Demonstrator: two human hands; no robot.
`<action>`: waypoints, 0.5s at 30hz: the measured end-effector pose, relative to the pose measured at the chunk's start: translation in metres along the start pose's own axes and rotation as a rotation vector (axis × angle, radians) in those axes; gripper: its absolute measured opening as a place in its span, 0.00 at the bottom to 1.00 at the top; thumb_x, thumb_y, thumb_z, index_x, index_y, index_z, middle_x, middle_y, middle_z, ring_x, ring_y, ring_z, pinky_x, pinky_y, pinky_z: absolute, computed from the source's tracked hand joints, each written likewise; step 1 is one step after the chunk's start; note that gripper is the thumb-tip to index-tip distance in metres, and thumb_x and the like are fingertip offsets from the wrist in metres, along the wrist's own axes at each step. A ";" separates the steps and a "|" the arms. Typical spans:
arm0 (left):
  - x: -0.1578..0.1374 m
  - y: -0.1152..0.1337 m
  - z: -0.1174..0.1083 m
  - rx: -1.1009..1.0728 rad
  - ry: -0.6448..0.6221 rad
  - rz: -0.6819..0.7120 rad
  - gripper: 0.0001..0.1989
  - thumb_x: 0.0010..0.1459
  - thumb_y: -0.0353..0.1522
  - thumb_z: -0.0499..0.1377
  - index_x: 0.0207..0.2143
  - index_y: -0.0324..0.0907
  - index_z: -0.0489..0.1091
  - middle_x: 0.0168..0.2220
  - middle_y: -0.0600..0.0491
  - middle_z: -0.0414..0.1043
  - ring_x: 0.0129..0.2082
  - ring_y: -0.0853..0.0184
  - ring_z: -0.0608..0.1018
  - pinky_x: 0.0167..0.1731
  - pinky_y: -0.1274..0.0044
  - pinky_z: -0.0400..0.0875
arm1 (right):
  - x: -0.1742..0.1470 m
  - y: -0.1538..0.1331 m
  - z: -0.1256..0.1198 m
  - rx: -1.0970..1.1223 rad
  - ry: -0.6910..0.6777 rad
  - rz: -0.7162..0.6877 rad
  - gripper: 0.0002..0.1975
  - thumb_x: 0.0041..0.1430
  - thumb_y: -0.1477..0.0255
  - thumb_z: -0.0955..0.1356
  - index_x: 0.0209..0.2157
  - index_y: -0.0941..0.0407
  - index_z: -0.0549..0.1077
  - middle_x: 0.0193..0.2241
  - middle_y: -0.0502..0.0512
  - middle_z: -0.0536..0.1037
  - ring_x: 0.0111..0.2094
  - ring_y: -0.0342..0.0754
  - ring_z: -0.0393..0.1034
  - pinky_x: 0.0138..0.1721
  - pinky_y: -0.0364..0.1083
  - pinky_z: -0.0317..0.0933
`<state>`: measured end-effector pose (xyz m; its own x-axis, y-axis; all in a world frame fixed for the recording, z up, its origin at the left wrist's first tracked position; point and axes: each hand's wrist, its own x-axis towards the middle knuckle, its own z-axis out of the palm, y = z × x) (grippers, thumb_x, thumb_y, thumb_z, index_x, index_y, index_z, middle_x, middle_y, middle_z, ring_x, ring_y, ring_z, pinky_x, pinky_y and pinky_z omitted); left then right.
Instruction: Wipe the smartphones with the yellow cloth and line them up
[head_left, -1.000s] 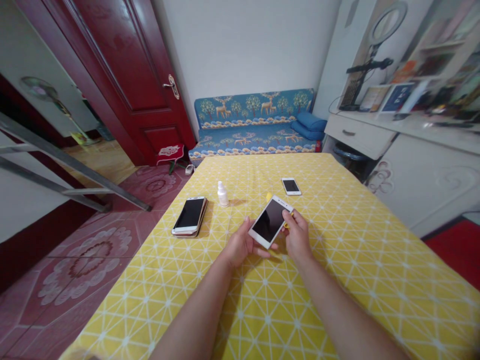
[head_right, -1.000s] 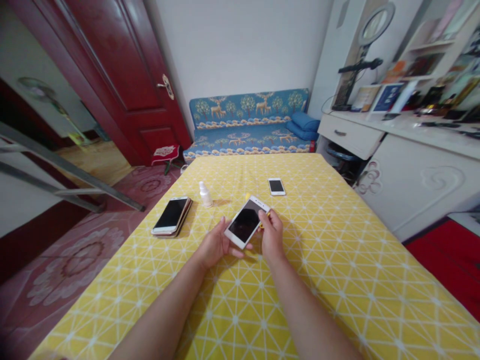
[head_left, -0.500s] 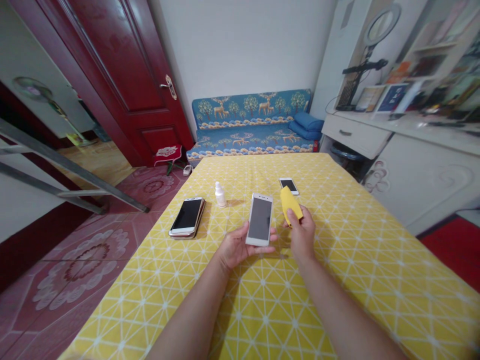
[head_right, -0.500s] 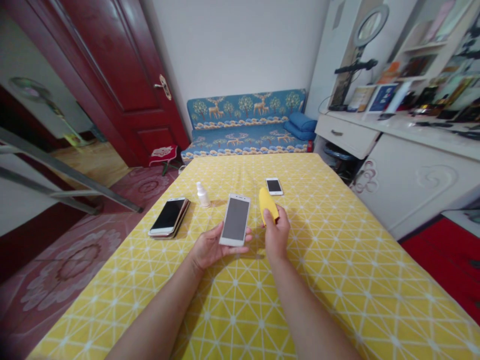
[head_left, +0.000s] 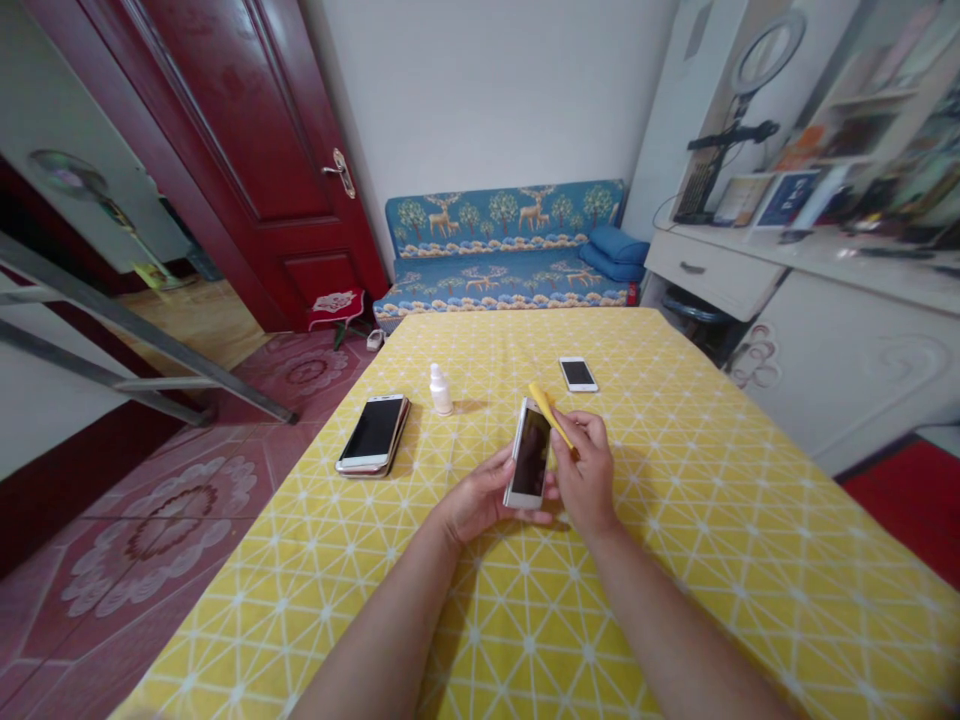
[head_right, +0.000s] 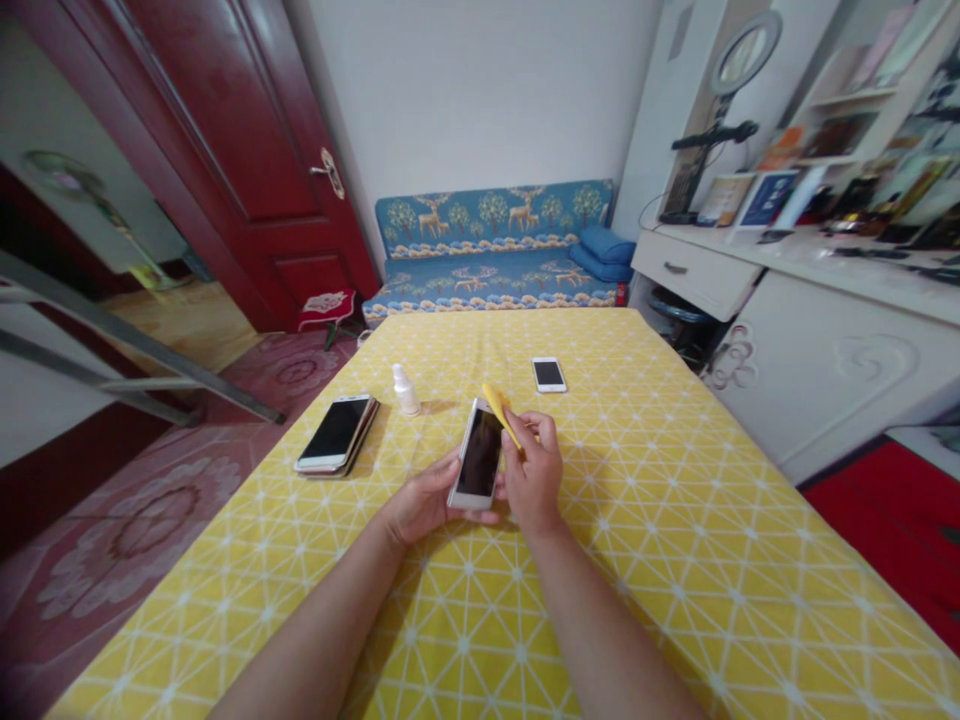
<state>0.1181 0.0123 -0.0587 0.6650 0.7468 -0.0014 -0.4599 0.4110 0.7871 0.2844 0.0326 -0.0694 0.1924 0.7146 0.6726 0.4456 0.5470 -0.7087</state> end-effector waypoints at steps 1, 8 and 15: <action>0.000 0.000 0.000 0.013 -0.003 -0.008 0.26 0.61 0.39 0.56 0.60 0.41 0.60 0.50 0.37 0.72 0.49 0.52 0.76 0.45 0.59 0.72 | 0.000 -0.001 0.000 0.002 -0.007 -0.016 0.17 0.64 0.70 0.62 0.53 0.49 0.72 0.42 0.55 0.67 0.45 0.49 0.66 0.47 0.50 0.63; -0.002 0.001 -0.001 0.110 0.017 -0.063 0.30 0.57 0.39 0.61 0.61 0.46 0.60 0.47 0.40 0.73 0.45 0.53 0.78 0.37 0.65 0.76 | -0.001 -0.005 -0.003 0.001 -0.059 -0.071 0.22 0.65 0.74 0.59 0.57 0.45 0.68 0.40 0.55 0.67 0.42 0.47 0.67 0.44 0.49 0.64; -0.001 -0.002 -0.001 0.095 0.066 -0.044 0.29 0.56 0.40 0.62 0.59 0.46 0.62 0.46 0.43 0.73 0.42 0.56 0.78 0.37 0.64 0.76 | -0.002 -0.006 -0.004 0.015 -0.169 -0.137 0.23 0.62 0.78 0.59 0.52 0.42 0.73 0.44 0.54 0.67 0.46 0.48 0.67 0.46 0.49 0.65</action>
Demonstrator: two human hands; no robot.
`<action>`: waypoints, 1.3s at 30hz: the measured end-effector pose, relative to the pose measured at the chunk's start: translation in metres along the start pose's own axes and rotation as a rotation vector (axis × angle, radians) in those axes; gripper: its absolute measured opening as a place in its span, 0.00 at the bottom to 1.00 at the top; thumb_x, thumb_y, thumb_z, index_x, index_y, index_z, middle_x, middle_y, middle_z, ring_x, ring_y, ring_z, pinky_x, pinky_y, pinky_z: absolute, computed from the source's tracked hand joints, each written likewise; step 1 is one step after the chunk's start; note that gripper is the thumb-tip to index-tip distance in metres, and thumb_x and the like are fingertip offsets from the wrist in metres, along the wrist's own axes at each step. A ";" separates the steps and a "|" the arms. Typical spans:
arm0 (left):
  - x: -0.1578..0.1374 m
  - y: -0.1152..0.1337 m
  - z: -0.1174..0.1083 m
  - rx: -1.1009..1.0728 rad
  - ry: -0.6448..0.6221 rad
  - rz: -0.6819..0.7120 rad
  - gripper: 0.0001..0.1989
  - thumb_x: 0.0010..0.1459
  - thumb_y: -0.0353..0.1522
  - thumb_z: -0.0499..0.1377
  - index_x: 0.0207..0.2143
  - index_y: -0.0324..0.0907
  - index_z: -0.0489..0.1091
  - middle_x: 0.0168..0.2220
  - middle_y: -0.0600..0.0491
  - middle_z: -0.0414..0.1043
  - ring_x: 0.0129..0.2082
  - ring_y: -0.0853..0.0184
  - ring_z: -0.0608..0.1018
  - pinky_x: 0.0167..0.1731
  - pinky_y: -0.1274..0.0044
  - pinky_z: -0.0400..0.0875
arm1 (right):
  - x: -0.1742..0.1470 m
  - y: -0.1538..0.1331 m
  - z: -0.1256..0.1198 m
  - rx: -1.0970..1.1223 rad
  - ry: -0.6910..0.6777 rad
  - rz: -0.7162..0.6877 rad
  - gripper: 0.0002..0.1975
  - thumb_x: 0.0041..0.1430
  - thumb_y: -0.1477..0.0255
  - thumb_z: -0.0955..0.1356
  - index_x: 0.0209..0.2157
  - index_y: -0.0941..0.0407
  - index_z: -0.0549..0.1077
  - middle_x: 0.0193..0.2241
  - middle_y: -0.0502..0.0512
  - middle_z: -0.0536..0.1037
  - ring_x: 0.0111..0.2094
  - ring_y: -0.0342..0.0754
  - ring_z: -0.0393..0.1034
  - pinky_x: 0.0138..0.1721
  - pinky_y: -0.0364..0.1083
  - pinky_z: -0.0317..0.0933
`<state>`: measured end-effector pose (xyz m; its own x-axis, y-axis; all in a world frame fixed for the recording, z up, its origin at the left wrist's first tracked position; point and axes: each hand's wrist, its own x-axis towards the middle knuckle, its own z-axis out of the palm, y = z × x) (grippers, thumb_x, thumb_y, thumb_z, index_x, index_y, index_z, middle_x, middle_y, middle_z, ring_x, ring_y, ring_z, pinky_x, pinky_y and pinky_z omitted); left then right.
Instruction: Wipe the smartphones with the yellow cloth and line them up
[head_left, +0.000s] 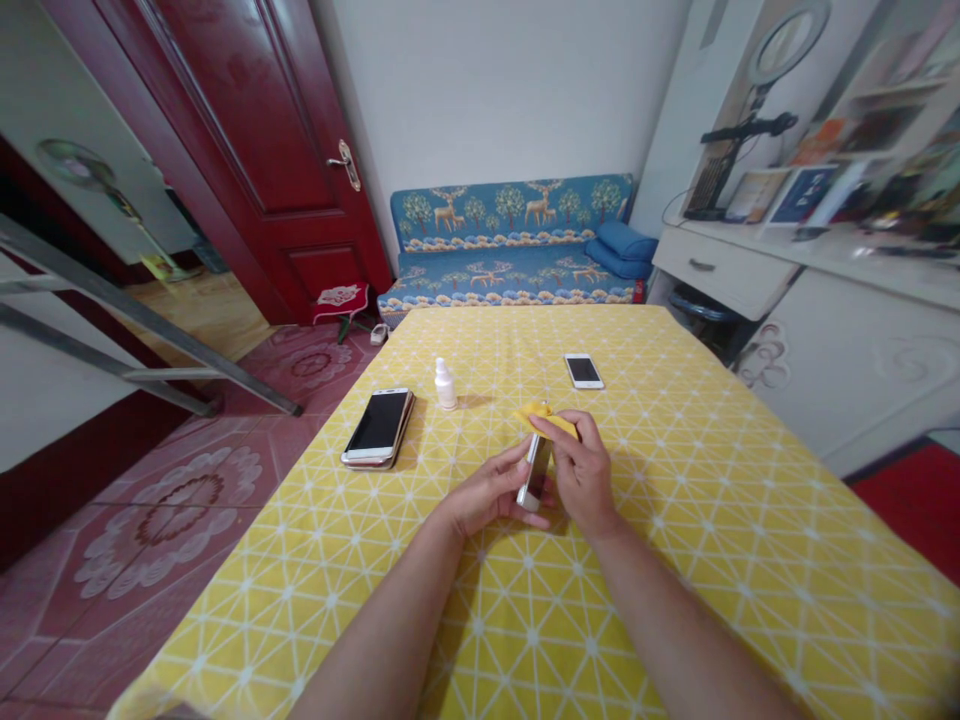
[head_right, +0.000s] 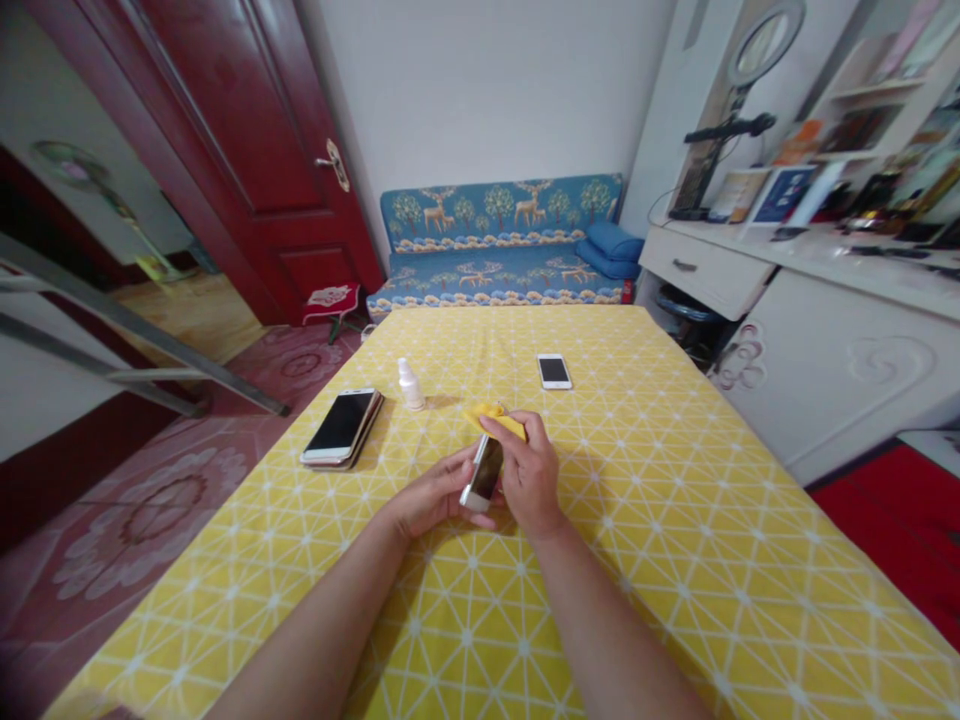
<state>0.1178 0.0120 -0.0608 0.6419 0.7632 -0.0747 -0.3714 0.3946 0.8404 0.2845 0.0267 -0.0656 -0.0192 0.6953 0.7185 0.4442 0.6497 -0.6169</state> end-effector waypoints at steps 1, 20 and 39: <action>0.001 -0.001 0.001 -0.023 0.015 0.015 0.27 0.56 0.40 0.62 0.57 0.45 0.64 0.46 0.43 0.73 0.41 0.57 0.78 0.38 0.62 0.76 | 0.000 -0.001 0.001 0.011 -0.014 -0.012 0.23 0.62 0.78 0.59 0.51 0.43 0.74 0.44 0.54 0.67 0.46 0.48 0.67 0.46 0.49 0.65; 0.010 0.007 -0.006 -0.344 0.413 0.211 0.14 0.61 0.38 0.55 0.42 0.38 0.71 0.37 0.49 0.76 0.35 0.68 0.78 0.38 0.78 0.74 | -0.003 -0.013 0.008 -0.041 -0.207 -0.263 0.25 0.55 0.82 0.63 0.46 0.41 0.77 0.36 0.52 0.73 0.41 0.49 0.68 0.44 0.52 0.64; 0.000 0.006 0.002 -0.072 0.027 0.068 0.23 0.62 0.40 0.54 0.57 0.38 0.63 0.46 0.38 0.75 0.43 0.52 0.79 0.34 0.66 0.77 | -0.004 0.010 0.000 -0.202 0.016 0.085 0.23 0.60 0.79 0.59 0.51 0.48 0.74 0.43 0.56 0.69 0.43 0.48 0.68 0.40 0.48 0.65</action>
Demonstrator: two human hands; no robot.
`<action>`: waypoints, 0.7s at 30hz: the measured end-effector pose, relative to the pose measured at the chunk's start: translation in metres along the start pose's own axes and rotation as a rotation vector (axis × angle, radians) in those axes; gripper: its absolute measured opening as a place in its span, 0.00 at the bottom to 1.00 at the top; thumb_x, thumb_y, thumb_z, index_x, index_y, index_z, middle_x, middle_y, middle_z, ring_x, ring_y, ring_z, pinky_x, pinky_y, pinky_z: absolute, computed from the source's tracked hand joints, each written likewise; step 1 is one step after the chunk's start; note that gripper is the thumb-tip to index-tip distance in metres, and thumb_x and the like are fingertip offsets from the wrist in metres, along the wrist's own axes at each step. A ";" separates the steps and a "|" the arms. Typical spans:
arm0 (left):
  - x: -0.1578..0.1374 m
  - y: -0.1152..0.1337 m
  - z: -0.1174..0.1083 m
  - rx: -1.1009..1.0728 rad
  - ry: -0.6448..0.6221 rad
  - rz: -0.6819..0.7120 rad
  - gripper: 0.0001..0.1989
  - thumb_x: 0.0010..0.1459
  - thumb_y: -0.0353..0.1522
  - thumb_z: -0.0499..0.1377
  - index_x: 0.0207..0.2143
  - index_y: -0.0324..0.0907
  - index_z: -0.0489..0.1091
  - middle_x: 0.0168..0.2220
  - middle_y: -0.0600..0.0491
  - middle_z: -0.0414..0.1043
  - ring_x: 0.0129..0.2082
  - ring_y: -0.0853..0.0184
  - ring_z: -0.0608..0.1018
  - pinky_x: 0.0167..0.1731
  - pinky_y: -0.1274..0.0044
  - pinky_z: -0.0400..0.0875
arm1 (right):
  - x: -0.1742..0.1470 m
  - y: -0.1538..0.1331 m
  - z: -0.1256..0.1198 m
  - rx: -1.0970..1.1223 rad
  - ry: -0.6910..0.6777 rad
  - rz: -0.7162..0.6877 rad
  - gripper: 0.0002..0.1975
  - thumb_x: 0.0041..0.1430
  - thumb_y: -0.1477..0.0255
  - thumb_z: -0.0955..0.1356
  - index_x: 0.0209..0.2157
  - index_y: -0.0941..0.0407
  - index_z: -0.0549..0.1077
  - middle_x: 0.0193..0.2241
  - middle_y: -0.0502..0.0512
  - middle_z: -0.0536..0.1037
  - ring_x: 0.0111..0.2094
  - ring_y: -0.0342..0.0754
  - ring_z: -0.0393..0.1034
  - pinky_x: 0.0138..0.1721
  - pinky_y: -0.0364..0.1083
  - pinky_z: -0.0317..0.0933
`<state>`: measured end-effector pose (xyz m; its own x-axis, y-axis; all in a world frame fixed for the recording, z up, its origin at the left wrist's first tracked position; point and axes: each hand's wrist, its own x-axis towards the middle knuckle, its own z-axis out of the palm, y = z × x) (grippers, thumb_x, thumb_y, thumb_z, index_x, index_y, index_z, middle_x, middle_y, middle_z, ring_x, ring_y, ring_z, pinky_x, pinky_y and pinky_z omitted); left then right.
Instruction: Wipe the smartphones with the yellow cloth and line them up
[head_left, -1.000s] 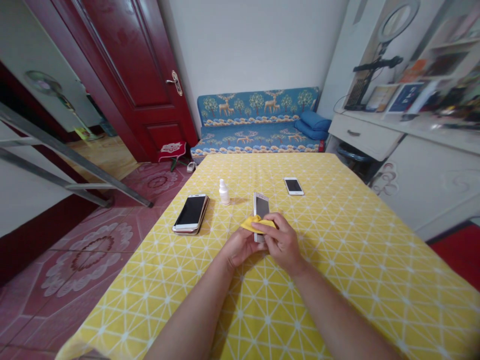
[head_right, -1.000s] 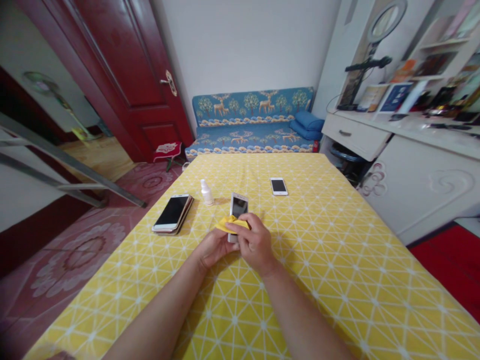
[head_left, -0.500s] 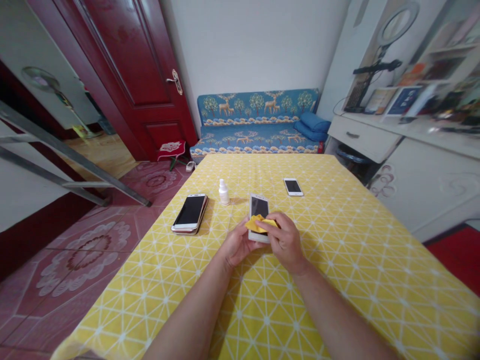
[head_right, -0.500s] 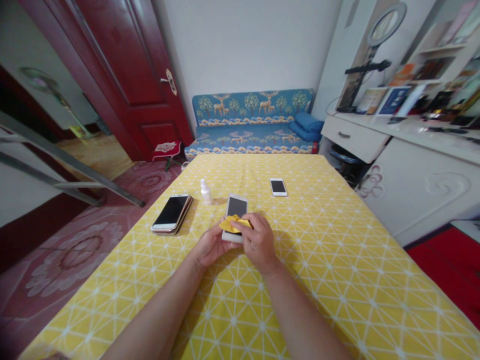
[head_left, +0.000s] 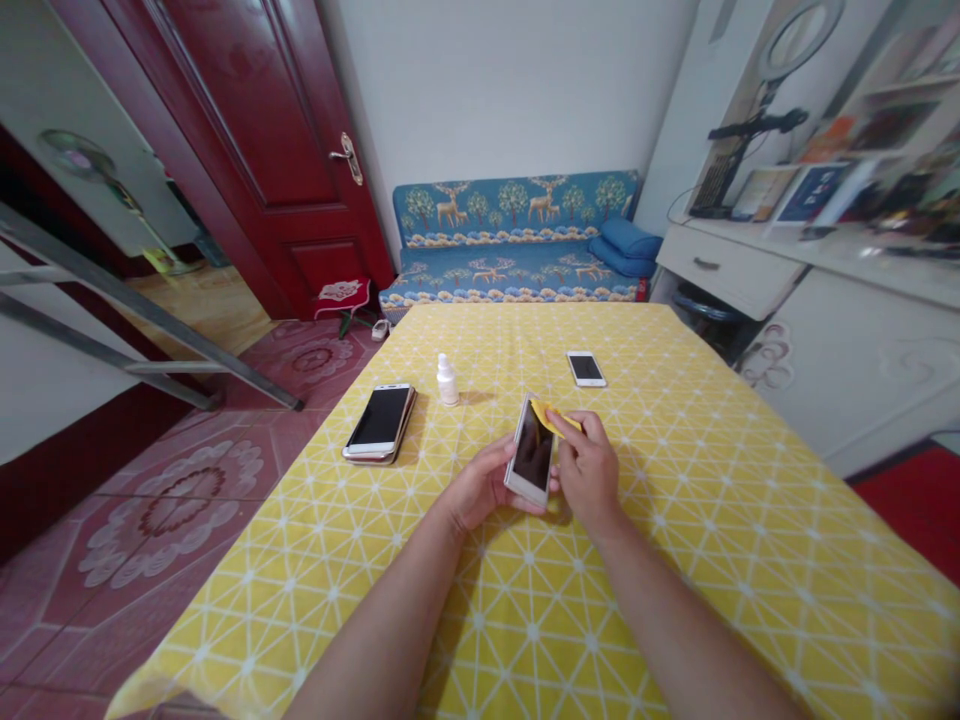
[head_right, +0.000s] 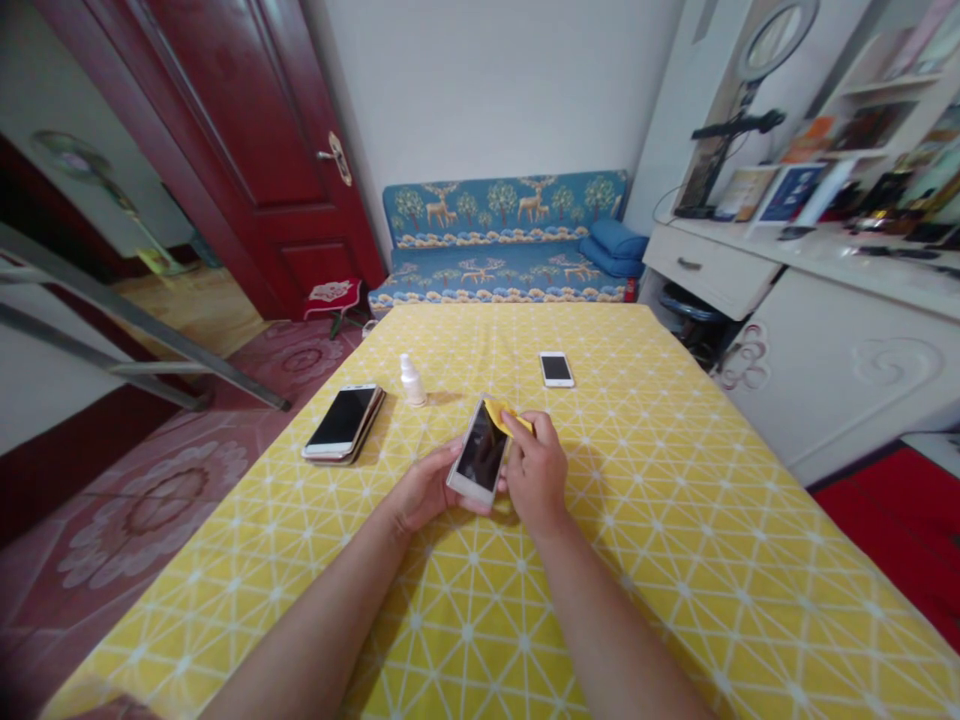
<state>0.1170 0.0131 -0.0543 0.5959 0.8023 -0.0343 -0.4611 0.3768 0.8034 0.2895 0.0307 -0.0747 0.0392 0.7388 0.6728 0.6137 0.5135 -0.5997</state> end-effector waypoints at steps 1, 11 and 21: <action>0.001 0.000 -0.001 -0.030 0.025 0.031 0.23 0.62 0.40 0.54 0.56 0.38 0.64 0.46 0.38 0.74 0.44 0.52 0.78 0.34 0.65 0.77 | 0.000 0.000 0.000 -0.004 -0.009 -0.018 0.22 0.59 0.80 0.59 0.49 0.48 0.75 0.42 0.55 0.70 0.42 0.48 0.68 0.39 0.48 0.65; 0.011 -0.003 -0.005 -0.147 0.288 0.353 0.17 0.60 0.35 0.59 0.51 0.41 0.66 0.46 0.45 0.75 0.41 0.62 0.79 0.40 0.69 0.75 | -0.004 -0.020 0.005 0.216 -0.115 -0.225 0.25 0.54 0.86 0.61 0.45 0.48 0.77 0.38 0.54 0.72 0.44 0.49 0.68 0.43 0.50 0.65; 0.009 -0.001 -0.004 -0.191 0.293 0.404 0.20 0.61 0.34 0.57 0.55 0.40 0.63 0.49 0.42 0.74 0.48 0.57 0.77 0.44 0.68 0.74 | -0.002 -0.015 0.004 0.221 -0.126 -0.223 0.25 0.54 0.86 0.61 0.45 0.48 0.77 0.37 0.53 0.71 0.42 0.48 0.68 0.42 0.48 0.65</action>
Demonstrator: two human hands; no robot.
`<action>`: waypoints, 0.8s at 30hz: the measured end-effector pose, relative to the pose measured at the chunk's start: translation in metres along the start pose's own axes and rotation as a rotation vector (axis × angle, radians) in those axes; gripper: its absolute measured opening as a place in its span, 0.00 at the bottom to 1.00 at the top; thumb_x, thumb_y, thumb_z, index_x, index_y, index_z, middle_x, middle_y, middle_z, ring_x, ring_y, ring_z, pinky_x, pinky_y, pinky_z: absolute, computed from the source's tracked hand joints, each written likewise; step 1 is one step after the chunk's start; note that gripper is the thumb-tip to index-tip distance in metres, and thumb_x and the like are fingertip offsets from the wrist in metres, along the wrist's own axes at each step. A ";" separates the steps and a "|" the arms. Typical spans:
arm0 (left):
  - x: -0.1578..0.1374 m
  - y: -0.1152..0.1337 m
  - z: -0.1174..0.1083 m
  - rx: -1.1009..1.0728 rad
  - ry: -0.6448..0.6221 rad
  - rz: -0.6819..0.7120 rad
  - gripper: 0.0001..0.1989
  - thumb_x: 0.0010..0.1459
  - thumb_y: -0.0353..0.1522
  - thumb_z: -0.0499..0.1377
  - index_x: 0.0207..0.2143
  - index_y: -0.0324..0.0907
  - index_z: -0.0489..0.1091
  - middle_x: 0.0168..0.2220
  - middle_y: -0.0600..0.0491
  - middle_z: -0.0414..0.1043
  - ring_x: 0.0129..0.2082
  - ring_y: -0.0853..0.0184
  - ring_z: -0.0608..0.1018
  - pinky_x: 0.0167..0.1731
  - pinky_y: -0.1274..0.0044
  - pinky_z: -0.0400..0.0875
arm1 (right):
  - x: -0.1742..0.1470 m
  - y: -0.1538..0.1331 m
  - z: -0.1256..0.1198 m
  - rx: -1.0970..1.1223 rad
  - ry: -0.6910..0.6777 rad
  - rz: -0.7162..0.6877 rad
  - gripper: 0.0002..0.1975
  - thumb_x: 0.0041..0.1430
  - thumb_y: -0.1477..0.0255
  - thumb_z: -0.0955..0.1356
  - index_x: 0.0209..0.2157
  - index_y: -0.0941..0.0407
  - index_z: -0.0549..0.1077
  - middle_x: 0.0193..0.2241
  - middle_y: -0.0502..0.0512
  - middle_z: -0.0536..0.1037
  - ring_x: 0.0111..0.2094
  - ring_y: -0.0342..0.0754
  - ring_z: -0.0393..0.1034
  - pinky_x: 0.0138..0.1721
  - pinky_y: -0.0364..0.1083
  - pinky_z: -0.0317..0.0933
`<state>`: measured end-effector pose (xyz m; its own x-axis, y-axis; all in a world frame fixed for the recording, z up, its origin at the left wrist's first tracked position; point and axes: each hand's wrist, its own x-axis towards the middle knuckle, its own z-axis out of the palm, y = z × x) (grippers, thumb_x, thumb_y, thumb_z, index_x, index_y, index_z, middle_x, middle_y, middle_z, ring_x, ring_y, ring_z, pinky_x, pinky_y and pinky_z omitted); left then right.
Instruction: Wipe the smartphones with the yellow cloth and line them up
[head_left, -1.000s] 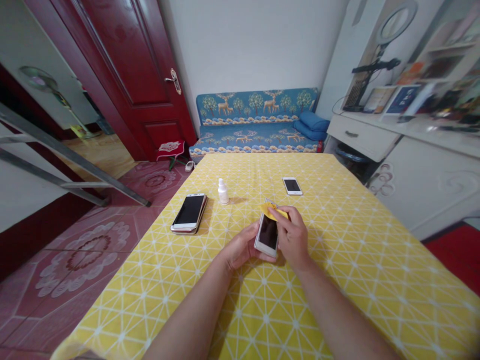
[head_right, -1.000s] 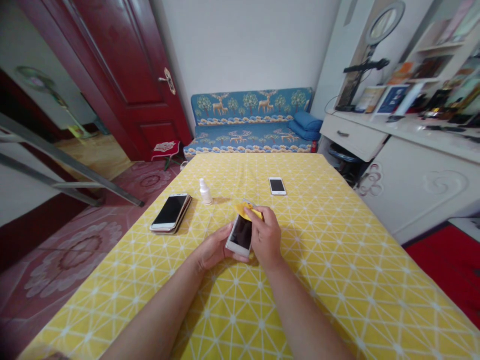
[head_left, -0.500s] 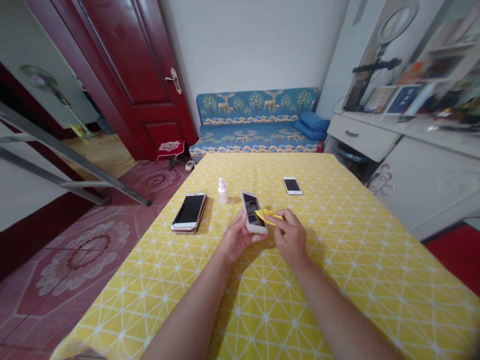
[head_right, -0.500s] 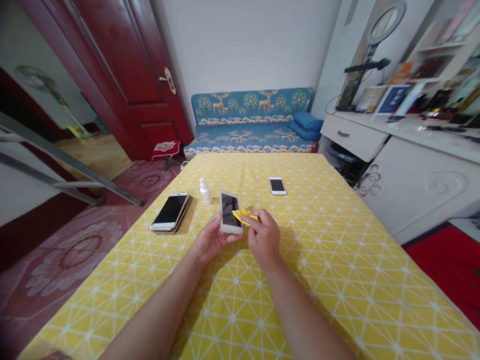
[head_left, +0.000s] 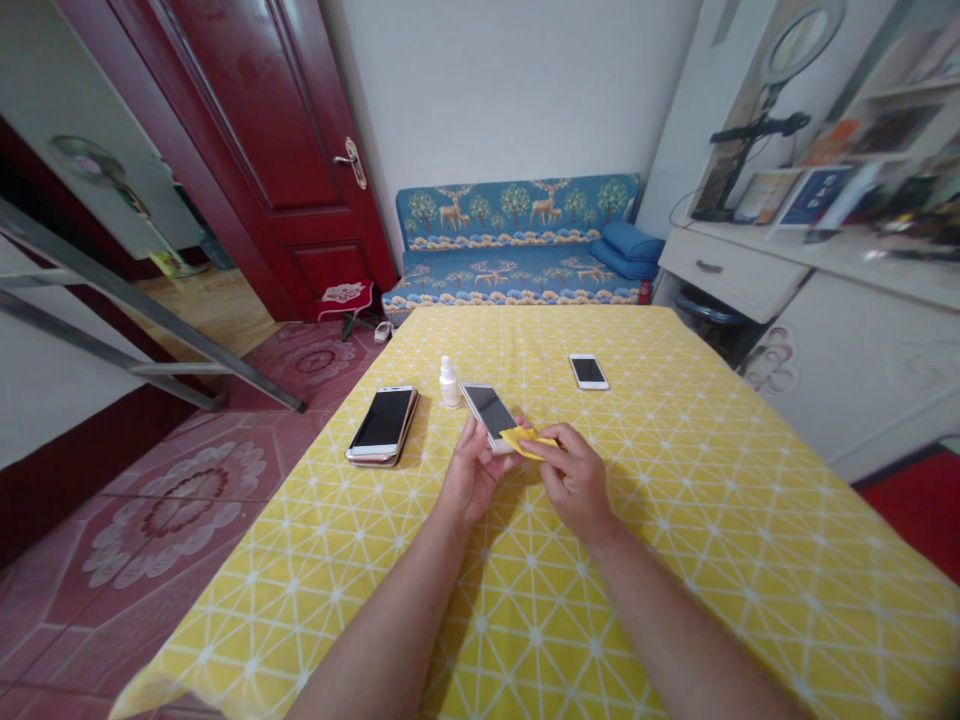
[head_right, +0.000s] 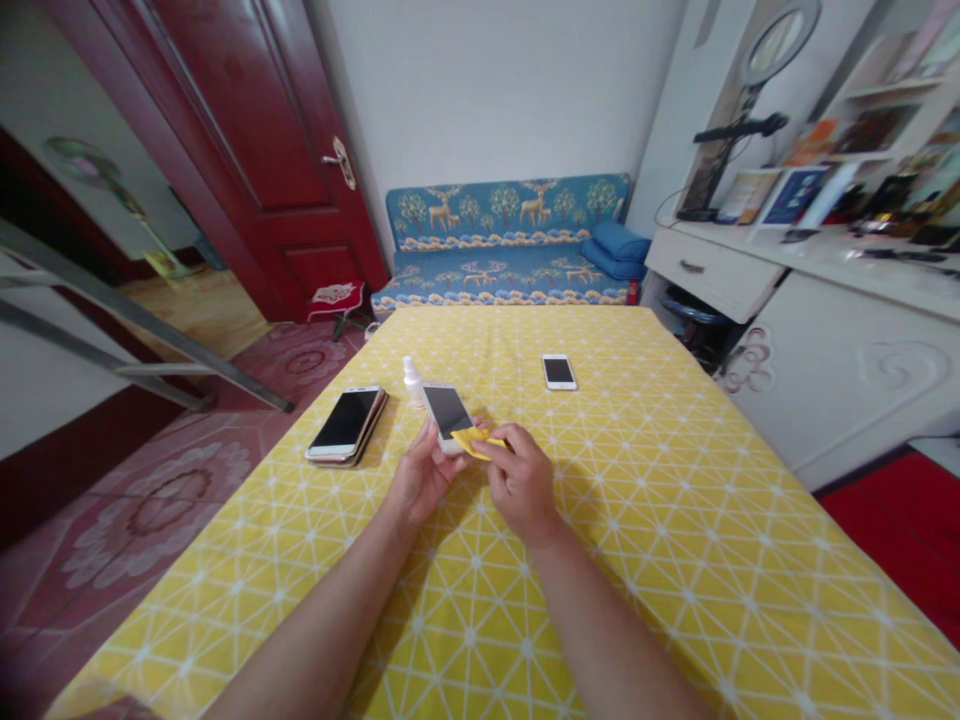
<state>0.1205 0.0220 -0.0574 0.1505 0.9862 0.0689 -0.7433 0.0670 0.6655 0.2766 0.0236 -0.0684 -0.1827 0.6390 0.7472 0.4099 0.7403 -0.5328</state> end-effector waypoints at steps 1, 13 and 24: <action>0.000 0.001 -0.001 -0.011 0.009 -0.018 0.20 0.61 0.35 0.57 0.55 0.39 0.63 0.49 0.41 0.74 0.48 0.56 0.77 0.44 0.66 0.74 | 0.000 0.003 -0.002 -0.031 0.018 0.026 0.25 0.53 0.86 0.61 0.44 0.48 0.78 0.36 0.53 0.72 0.41 0.48 0.69 0.41 0.48 0.65; 0.001 0.001 -0.004 0.102 0.090 -0.073 0.11 0.55 0.31 0.61 0.41 0.34 0.73 0.41 0.45 0.78 0.37 0.61 0.80 0.33 0.73 0.78 | -0.002 0.008 -0.006 -0.027 0.130 0.039 0.26 0.55 0.85 0.61 0.49 0.46 0.75 0.38 0.53 0.71 0.41 0.47 0.68 0.39 0.48 0.63; -0.002 -0.007 -0.002 0.394 0.029 -0.239 0.16 0.51 0.41 0.62 0.32 0.36 0.72 0.19 0.56 0.66 0.14 0.72 0.68 0.12 0.81 0.61 | 0.005 0.006 -0.013 0.066 0.290 0.142 0.23 0.60 0.81 0.62 0.52 0.45 0.73 0.39 0.53 0.70 0.42 0.46 0.68 0.43 0.49 0.62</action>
<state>0.1244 0.0202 -0.0636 0.2652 0.9544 -0.1374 -0.3844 0.2353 0.8927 0.2897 0.0282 -0.0626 0.1378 0.6576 0.7407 0.3523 0.6664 -0.6572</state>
